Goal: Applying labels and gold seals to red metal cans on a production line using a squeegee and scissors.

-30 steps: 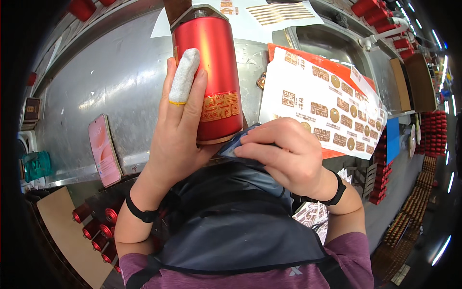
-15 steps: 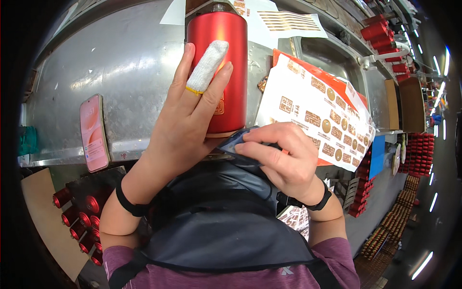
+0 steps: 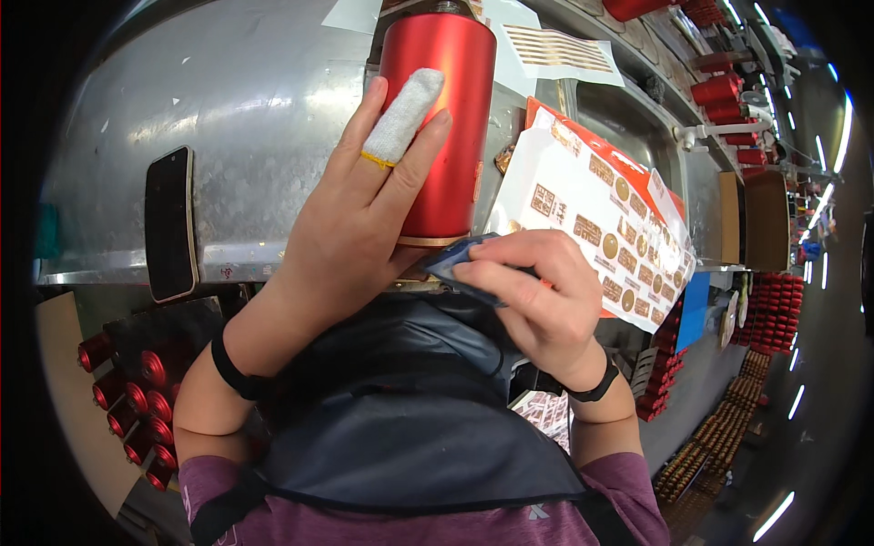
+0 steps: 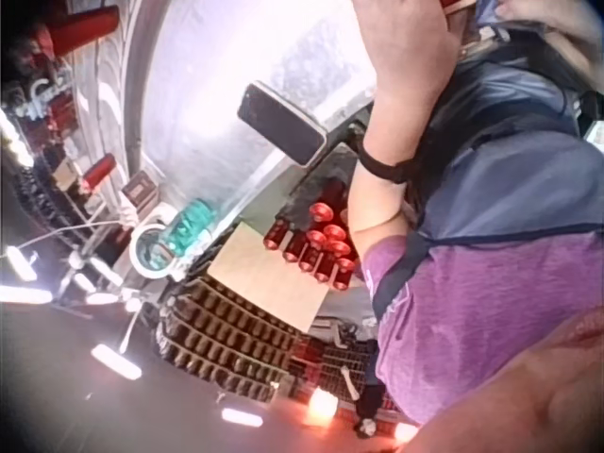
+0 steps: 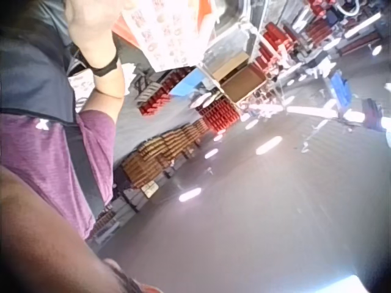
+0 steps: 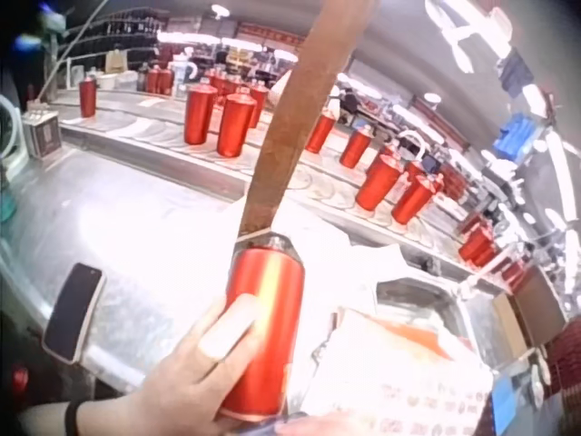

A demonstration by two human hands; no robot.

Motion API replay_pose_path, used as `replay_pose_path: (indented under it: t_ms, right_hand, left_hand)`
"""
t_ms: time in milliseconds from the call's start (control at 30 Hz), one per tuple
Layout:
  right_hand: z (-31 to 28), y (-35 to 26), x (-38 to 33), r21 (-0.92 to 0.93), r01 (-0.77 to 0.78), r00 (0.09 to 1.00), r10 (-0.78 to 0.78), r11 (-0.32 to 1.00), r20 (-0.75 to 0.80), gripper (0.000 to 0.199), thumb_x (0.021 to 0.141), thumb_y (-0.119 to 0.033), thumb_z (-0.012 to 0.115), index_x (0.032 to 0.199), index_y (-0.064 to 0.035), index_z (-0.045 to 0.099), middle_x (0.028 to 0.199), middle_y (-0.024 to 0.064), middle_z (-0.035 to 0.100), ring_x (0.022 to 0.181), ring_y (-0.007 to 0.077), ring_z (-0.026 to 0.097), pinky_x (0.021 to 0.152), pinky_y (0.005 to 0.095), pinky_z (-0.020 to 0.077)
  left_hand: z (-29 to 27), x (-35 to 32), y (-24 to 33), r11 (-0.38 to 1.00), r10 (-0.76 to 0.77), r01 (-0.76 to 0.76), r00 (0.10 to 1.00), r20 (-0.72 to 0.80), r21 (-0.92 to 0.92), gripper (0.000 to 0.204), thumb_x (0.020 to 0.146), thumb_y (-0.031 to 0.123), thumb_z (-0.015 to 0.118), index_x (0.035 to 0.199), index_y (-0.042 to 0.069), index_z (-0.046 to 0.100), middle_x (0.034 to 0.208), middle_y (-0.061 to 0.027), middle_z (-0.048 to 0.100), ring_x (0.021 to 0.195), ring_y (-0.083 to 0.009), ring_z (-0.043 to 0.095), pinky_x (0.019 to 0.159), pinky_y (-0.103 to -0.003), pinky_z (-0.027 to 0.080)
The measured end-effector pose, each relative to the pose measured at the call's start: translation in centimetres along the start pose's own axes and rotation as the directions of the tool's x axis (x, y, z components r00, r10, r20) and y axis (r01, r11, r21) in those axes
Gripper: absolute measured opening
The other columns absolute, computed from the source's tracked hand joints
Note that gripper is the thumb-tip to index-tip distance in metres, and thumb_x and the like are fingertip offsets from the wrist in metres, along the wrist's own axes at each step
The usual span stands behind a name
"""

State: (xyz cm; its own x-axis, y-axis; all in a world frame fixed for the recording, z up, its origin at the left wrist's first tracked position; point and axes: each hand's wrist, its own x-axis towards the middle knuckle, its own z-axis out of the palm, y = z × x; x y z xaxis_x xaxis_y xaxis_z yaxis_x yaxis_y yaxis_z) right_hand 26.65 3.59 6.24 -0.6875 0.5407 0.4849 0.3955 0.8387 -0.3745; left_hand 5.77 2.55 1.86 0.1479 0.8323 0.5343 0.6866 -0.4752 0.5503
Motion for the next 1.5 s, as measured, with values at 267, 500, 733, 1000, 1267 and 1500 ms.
replay_pose_path:
  t_ms: [267,500,733,1000,1267,1500]
  right_hand:
    - [-0.1,-0.2,-0.2,0.002,-0.057,0.997,0.057,0.998,-0.055,0.029,0.065,-0.006,0.074,0.094,-0.0101,0.074,0.088,0.0049,0.067,0.077,0.0205,0.063,0.063,0.0302,0.0490]
    - [0.6,0.2,-0.6,-0.054,-0.056,0.998,0.058,0.997,0.024,0.028,0.065,-0.005,0.073,0.093,-0.0094,0.074,0.086,0.0037,0.065,0.078,0.0214,0.063,0.064,0.0315,0.0503]
    - [-1.1,-1.6,0.0,-0.011,-0.039,0.999,0.039,0.999,-0.006,0.035,0.061,0.005,0.069,0.093,-0.0089,0.074,0.092,0.0067,0.067,0.083,0.0245,0.065,0.073,0.0332,0.0512]
    - [0.2,-0.6,0.2,-0.047,0.013,1.000,-0.013,0.999,0.019,0.028,0.066,-0.001,0.070,0.093,-0.0079,0.073,0.090,0.0075,0.067,0.083,0.0245,0.064,0.071,0.0330,0.0514]
    - [-0.6,-0.3,-0.2,-0.016,-0.027,0.998,0.026,1.000,-0.058,0.030,0.065,-0.005,0.071,0.095,-0.0103,0.074,0.088,0.0046,0.067,0.081,0.0213,0.063,0.066,0.0305,0.0499]
    - [0.5,-0.2,-0.2,0.001,-0.013,1.000,0.013,1.000,-0.006,0.032,0.063,0.001,0.071,0.094,-0.0074,0.073,0.089,0.0059,0.066,0.081,0.0230,0.063,0.069,0.0328,0.0504]
  left_hand:
    - [0.1,-0.2,-0.6,1.000,0.021,-0.021,0.999,-0.028,-0.007,0.090,0.064,0.016,0.081,0.143,0.001,0.039,0.150,-0.0185,0.035,0.135,-0.0453,0.035,0.108,-0.047,0.038]
    - [0.4,-1.2,-1.7,0.991,0.041,-0.051,0.996,-0.081,-0.125,0.093,0.068,0.021,0.081,0.145,-0.001,0.033,0.147,-0.0235,0.037,0.133,-0.0428,0.039,0.106,-0.044,0.040]
    - [-0.5,-1.9,-1.1,0.963,-0.195,0.203,0.979,0.061,-0.178,0.092,0.072,0.023,0.081,0.147,0.000,0.031,0.148,-0.0205,0.038,0.134,-0.0381,0.040,0.107,-0.042,0.037]
    - [0.5,-0.1,-0.8,0.998,0.053,-0.052,0.999,0.003,-0.031,0.087,0.066,0.013,0.081,0.143,0.004,0.042,0.152,-0.0165,0.034,0.141,-0.0402,0.029,0.113,-0.047,0.031]
    - [-0.6,-1.8,-1.0,0.952,-0.190,0.195,0.981,0.041,-0.236,0.095,0.068,0.015,0.082,0.147,0.003,0.031,0.150,-0.0194,0.035,0.137,-0.0412,0.035,0.108,-0.046,0.037]
    - [0.7,-0.6,-1.2,1.000,0.020,-0.022,0.997,-0.068,-0.017,0.098,0.065,0.021,0.085,0.146,0.003,0.034,0.147,-0.0173,0.039,0.135,-0.0408,0.038,0.107,-0.043,0.039]
